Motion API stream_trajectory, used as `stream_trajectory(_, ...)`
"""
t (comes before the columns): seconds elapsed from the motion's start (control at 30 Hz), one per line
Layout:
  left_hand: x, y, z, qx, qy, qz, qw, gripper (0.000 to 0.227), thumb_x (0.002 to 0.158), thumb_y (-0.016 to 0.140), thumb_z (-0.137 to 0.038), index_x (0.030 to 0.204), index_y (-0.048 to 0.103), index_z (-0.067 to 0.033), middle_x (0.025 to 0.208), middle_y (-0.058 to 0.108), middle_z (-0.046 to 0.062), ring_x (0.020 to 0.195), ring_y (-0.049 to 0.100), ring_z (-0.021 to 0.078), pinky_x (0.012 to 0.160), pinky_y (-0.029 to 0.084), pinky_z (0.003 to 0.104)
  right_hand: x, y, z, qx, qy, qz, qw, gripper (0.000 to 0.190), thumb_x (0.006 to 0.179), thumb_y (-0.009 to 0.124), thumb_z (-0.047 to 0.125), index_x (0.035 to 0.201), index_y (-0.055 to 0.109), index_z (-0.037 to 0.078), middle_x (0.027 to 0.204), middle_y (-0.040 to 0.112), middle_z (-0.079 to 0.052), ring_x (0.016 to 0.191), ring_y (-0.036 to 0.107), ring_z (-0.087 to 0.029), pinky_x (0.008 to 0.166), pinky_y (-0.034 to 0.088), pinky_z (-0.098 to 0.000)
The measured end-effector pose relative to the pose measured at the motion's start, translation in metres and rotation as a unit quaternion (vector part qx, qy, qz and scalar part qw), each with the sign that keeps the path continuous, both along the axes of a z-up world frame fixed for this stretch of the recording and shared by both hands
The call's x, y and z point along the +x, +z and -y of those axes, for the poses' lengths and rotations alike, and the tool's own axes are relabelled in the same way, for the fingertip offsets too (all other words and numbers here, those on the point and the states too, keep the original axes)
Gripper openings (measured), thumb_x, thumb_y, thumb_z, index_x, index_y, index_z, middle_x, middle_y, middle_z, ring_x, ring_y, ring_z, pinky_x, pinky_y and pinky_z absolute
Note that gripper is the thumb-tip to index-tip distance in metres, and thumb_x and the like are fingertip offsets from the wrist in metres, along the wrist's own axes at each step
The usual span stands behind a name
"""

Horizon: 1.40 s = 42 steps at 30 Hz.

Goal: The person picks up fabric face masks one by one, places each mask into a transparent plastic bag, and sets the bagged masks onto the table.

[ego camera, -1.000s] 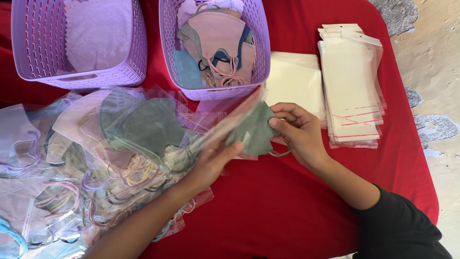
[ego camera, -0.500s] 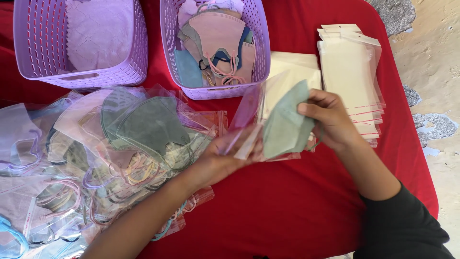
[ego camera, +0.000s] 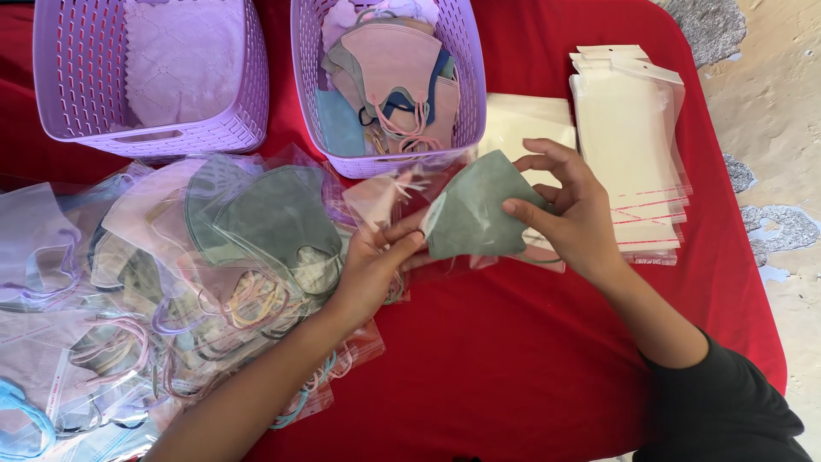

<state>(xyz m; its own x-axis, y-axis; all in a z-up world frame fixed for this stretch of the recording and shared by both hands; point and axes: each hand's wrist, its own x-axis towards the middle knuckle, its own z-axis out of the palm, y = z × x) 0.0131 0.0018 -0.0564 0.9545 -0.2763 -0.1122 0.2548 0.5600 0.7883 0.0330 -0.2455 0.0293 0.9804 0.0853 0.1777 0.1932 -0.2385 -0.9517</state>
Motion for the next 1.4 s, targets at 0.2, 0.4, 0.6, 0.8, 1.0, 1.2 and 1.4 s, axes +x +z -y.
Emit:
stream_trajectory(0.2,-0.002,0.01,0.004,0.012,0.008,-0.022,1.0,0.056,0.088,0.073,0.003,0.14,0.056,-0.003,0.122,0.072,0.018,0.101,0.074,0.0321,0.081,0.065,0.052,-0.001,-0.013,0.0,-0.015,-0.02,0.0,1.0,0.041,0.087,0.081,-0.001,0.123,0.062,-0.001,0.094,0.073,-0.014,0.082,0.076,-0.026,0.072,0.062,-0.035)
stream_trajectory(0.4,-0.003,0.029,0.005,0.018,-0.009,0.006,1.0,0.067,0.088,0.073,0.003,0.149,0.048,-0.0051,0.12,0.073,0.019,0.099,0.075,0.0298,0.083,0.065,0.047,-0.008,-0.01,-0.006,0.012,0.032,-0.071,0.997,0.047,0.082,0.082,0.001,0.126,0.065,0.003,0.085,0.078,-0.015,0.077,0.076,-0.025,0.072,0.062,-0.0375)
stream_trajectory(0.6,-0.009,0.046,-0.005,0.067,0.05,0.007,0.996,0.048,0.09,0.071,-0.002,0.138,0.06,-0.001,0.113,0.076,0.016,0.095,0.073,0.0217,0.082,0.066,0.039,0.003,-0.022,0.002,0.005,0.02,-0.134,0.991,0.027,0.085,0.08,0.005,0.11,0.072,0.0,0.089,0.079,-0.015,0.078,0.075,-0.021,0.077,0.062,-0.0368)
stream_trajectory(0.8,-0.013,0.05,0.002,0.041,-0.027,0.08,0.996,0.067,0.092,0.067,0.001,0.154,0.042,-0.0055,0.127,0.069,0.014,0.111,0.066,0.0178,0.094,0.06,0.035,0.0,-0.023,0.002,0.006,0.042,-0.117,0.992,0.022,0.085,0.079,0.0,0.107,0.078,-0.003,0.081,0.077,-0.016,0.071,0.073,-0.019,0.069,0.064,-0.0323)
stream_trajectory(1.0,-0.008,0.026,-0.006,0.083,-0.024,0.118,0.989,0.059,0.094,0.065,-0.004,0.15,0.045,-0.0002,0.14,0.057,0.018,0.13,0.054,0.0269,0.11,0.046,0.045,-0.005,-0.052,-0.003,0.04,0.023,-0.116,0.992,0.025,0.085,0.08,0.002,0.11,0.078,-0.001,0.08,0.076,-0.013,0.069,0.069,-0.013,0.064,0.063,-0.0275)
stream_trajectory(1.2,-0.004,0.02,-0.003,0.105,0.049,0.082,0.99,0.052,0.092,0.07,-0.003,0.141,0.054,-0.006,0.111,0.072,0.013,0.102,0.07,0.0182,0.09,0.06,0.032,-0.002,-0.047,-0.002,0.052,0.051,-0.121,0.99,0.019,0.085,0.08,0.002,0.104,0.079,-0.003,0.071,0.074,-0.014,0.057,0.067,-0.013,0.056,0.059,-0.0251)
stream_trajectory(1.4,-0.006,0.029,-0.002,0.111,0.057,0.049,0.991,0.046,0.086,0.077,0.0,0.129,0.064,-0.0033,0.111,0.076,0.017,0.101,0.074,0.0208,0.085,0.063,0.032,-0.002,-0.034,-0.012,0.029,0.034,-0.116,0.992,0.018,0.077,0.088,0.001,0.093,0.08,0.0,0.069,0.073,-0.01,0.061,0.059,-0.008,0.054,0.055,-0.0241)
